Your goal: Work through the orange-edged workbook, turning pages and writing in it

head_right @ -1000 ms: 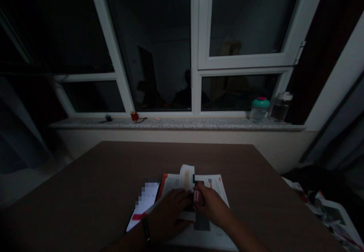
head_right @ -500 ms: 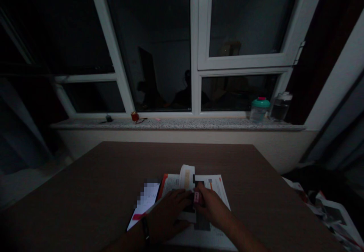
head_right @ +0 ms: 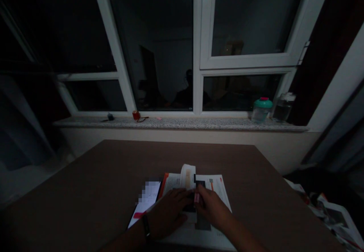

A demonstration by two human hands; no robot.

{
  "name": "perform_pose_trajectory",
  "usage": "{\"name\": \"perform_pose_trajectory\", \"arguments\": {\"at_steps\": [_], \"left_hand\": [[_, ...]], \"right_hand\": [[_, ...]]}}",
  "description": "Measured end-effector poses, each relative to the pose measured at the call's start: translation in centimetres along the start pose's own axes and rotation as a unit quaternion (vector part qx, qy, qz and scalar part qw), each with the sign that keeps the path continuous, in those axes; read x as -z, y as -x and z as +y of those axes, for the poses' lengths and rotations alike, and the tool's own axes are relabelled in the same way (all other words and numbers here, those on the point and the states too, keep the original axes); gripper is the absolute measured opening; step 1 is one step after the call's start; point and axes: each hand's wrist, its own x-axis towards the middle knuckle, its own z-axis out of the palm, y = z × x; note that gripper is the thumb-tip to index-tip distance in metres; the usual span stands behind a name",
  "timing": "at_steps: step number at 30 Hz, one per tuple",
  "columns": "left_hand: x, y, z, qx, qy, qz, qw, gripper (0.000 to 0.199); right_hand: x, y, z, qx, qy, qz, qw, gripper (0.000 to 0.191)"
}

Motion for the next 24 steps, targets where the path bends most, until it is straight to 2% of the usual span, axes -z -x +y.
{"name": "perform_pose_trajectory", "arguments": {"at_steps": [8,11,16,21,24], "left_hand": [[-0.6,0.2,-0.5,0.003,0.004,0.002,1.0,0.055],[-0.6,0.2,-0.5,0.006,0.004,0.002,1.0,0.056],[-0.5,0.1,-0.3,-0.008,0.008,0.015,1.0,0.055],[-0.5,0.0,-0.9,-0.01,0.02,0.014,1.0,0.052],[-0.4,-0.1,-1.7,-0.019,0.031,-0.013,0.999,0.056]], "right_hand": [[0.4,1.5,-0.5,0.024,0.011,-0.055,0.998,0.034],[0.2,1.3,-0.2,0.031,0.01,-0.05,0.998,0.031],[-0.1,0.2,0.4,0.002,-0.014,0.005,1.0,0.025],[-0.1,0.5,0.6,0.002,-0.013,-0.022,1.0,0.03],[0.0,1.3,0.4,0.015,0.006,-0.047,0.999,0.03]]}}
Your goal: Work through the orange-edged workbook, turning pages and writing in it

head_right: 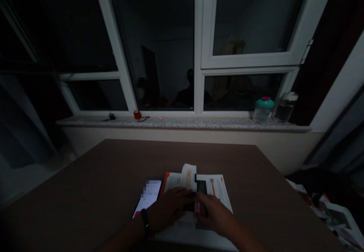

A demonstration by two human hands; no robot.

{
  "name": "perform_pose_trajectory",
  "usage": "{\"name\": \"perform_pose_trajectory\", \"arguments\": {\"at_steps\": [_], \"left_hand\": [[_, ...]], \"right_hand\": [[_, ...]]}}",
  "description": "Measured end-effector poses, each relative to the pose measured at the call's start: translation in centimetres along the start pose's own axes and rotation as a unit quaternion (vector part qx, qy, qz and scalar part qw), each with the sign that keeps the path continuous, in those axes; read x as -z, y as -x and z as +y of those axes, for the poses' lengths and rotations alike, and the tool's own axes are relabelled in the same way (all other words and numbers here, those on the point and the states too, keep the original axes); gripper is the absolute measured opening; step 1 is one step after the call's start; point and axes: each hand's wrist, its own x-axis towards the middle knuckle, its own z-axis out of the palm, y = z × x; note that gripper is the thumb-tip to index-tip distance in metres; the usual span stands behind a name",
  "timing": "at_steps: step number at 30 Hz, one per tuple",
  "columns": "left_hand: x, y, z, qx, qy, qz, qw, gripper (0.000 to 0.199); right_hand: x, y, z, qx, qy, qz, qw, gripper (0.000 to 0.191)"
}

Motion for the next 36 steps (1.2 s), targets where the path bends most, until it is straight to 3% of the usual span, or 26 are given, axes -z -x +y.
{"name": "perform_pose_trajectory", "arguments": {"at_steps": [5,10,14,21,26,32,36], "left_hand": [[0.0,-0.2,-1.2,-0.015,0.008,-0.033,0.999,0.06],[-0.1,0.0,-1.4,-0.02,0.004,-0.039,0.999,0.068],[0.5,0.1,-0.7,-0.011,0.005,-0.032,0.999,0.062],[0.4,0.2,0.5,0.005,-0.001,0.005,1.0,0.054],[0.1,0.3,0.5,0.007,-0.008,-0.001,1.0,0.056],[0.2,0.2,0.5,-0.002,-0.009,0.006,1.0,0.053],[0.0,0.2,0.4,-0.005,-0.01,0.011,1.0,0.053]], "right_hand": [[0.1,0.5,-0.3,0.02,0.001,-0.025,0.999,0.026],[0.2,-0.4,-0.1,-0.001,-0.033,0.01,0.999,0.025],[0.4,-1.4,-0.4,-0.012,-0.038,0.058,0.998,0.024],[-0.1,-0.5,0.2,0.007,-0.023,0.011,1.0,0.029],[-0.3,0.1,0.4,0.008,-0.013,0.0,1.0,0.031],[0.0,-1.7,0.5,-0.008,-0.007,0.056,0.998,0.023],[0.1,-2.2,0.9,0.013,0.003,0.053,0.999,0.025]]}}
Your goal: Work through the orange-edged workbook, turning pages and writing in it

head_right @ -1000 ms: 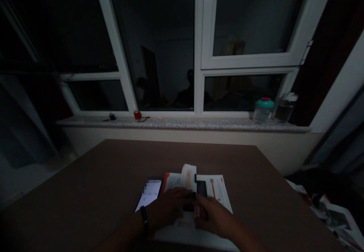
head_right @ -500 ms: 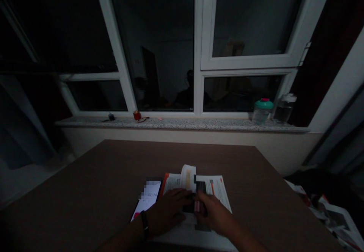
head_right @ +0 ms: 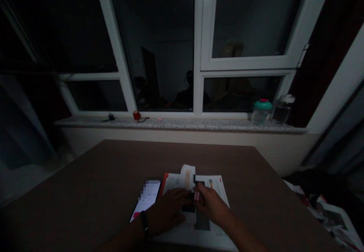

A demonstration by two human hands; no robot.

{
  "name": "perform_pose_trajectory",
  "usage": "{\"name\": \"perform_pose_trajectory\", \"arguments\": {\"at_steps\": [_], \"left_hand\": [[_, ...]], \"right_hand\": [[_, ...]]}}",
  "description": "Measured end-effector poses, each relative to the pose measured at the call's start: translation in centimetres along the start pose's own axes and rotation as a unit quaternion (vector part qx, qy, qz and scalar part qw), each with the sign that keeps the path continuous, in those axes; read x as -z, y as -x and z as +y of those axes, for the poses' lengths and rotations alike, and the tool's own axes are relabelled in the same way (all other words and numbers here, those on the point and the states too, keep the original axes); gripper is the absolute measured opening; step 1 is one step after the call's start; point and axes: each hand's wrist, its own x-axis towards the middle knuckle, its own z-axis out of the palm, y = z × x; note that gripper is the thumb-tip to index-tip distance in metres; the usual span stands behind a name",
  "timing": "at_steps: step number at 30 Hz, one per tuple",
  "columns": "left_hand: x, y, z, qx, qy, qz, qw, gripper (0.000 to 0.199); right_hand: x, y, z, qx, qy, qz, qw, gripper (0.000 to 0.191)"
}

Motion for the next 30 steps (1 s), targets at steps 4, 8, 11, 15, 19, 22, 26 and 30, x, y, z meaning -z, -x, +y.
{"name": "perform_pose_trajectory", "arguments": {"at_steps": [4,8,11,15,19,22,26,30], "left_hand": [[0.1,0.1,0.0,0.005,0.005,-0.007,1.0,0.053],[0.2,0.2,0.0,0.006,0.009,-0.006,1.0,0.056],[0.1,0.1,0.0,0.01,0.007,-0.011,1.0,0.057],[-0.1,0.0,-0.1,0.009,0.008,-0.009,1.0,0.054],[-0.1,0.0,-0.1,0.012,0.006,-0.003,1.0,0.051],[0.0,0.0,0.0,0.01,0.002,-0.006,1.0,0.051],[0.1,0.0,0.0,0.009,-0.002,-0.004,1.0,0.052],[0.2,0.1,0.1,0.008,-0.001,-0.014,1.0,0.056]], "right_hand": [[0.0,1.3,-0.3,0.009,0.004,-0.034,0.999,0.029],[0.0,2.5,-0.9,0.016,0.021,-0.063,0.998,0.027],[-0.2,2.3,-0.7,0.003,0.023,-0.06,0.998,0.022],[-0.3,0.8,0.1,-0.013,0.008,-0.013,1.0,0.024],[-0.1,-0.1,0.1,-0.014,-0.002,0.016,1.0,0.021],[0.1,0.1,0.0,-0.014,-0.002,0.007,1.0,0.021],[-0.3,1.3,0.1,-0.007,0.003,-0.026,1.0,0.026],[-0.6,2.2,0.2,0.011,0.021,-0.05,0.998,0.026]]}}
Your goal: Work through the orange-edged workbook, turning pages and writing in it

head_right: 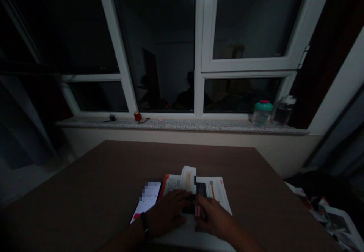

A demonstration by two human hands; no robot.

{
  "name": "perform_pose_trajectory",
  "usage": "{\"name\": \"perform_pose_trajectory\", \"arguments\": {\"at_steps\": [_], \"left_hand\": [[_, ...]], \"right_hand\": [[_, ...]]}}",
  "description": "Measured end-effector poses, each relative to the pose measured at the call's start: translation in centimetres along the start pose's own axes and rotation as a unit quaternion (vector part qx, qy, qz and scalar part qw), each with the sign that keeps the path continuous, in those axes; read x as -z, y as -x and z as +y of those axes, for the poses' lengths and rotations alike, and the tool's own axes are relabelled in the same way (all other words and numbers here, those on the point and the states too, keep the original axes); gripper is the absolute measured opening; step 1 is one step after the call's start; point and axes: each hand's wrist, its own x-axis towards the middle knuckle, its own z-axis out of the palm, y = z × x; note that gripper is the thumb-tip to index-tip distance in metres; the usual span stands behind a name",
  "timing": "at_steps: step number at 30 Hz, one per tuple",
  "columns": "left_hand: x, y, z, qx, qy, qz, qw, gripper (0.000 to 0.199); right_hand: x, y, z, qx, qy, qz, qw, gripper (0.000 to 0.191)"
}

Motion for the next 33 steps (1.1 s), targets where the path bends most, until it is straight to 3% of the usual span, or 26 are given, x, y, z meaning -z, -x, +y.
{"name": "perform_pose_trajectory", "arguments": {"at_steps": [4,11,22,33], "left_hand": [[-0.1,0.0,0.0,0.001,0.005,0.005,1.0,0.055],[-0.6,0.0,-0.4,-0.009,0.008,0.018,1.0,0.052],[-0.4,0.0,-0.3,0.002,0.011,0.006,1.0,0.052],[-0.3,0.0,-0.1,-0.004,0.009,0.013,1.0,0.05]], "right_hand": [[0.2,-0.4,0.1,-0.025,-0.009,0.004,1.0,0.028],[0.9,-2.2,0.0,-0.028,-0.028,0.082,0.996,0.026],[0.4,-0.2,-0.8,-0.023,0.003,0.009,1.0,0.033],[0.6,-2.2,-0.4,-0.03,-0.017,0.074,0.997,0.022]]}}
